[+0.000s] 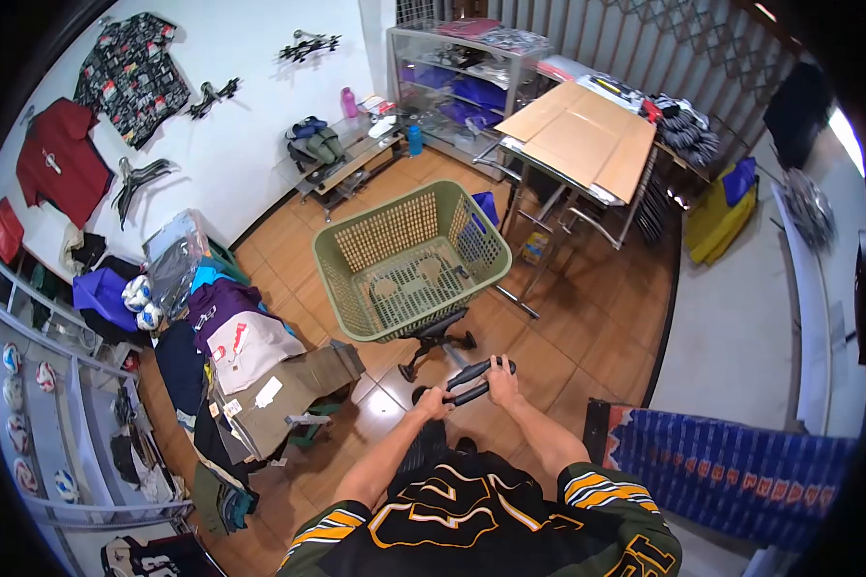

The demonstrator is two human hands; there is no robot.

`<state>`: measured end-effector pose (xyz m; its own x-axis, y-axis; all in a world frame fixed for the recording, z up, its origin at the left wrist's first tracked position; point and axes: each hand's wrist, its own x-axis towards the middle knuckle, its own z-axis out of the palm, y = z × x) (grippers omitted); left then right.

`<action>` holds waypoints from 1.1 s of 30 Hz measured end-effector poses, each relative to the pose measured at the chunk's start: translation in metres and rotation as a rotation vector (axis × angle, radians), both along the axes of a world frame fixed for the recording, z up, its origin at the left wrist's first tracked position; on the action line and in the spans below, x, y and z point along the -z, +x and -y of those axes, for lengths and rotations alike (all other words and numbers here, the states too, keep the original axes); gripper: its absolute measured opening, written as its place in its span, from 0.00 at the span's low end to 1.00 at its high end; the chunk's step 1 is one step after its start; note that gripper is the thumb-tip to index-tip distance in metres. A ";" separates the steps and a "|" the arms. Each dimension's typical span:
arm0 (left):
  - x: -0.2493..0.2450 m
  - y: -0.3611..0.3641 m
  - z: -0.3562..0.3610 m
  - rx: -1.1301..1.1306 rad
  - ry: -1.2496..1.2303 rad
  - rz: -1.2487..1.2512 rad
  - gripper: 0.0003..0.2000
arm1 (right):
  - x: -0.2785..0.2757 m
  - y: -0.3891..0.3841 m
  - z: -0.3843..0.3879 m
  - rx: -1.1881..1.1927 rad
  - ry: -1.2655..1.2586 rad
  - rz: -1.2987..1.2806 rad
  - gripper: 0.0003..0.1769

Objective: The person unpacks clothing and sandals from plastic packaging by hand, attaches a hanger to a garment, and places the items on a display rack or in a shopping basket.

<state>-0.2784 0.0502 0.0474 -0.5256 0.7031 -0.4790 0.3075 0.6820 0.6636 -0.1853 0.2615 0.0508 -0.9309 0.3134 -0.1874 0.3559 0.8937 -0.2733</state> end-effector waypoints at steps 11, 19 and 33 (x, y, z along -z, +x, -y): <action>-0.030 0.111 0.039 0.533 -0.224 0.022 0.24 | -0.003 0.190 0.084 0.231 -0.138 -0.108 0.22; -0.031 0.193 0.112 0.677 -0.091 0.007 0.25 | 0.003 0.296 0.184 0.425 -0.081 -0.095 0.12; -0.006 0.256 0.270 0.920 0.032 -0.046 0.26 | -0.012 0.402 0.387 0.727 -0.234 -0.076 0.21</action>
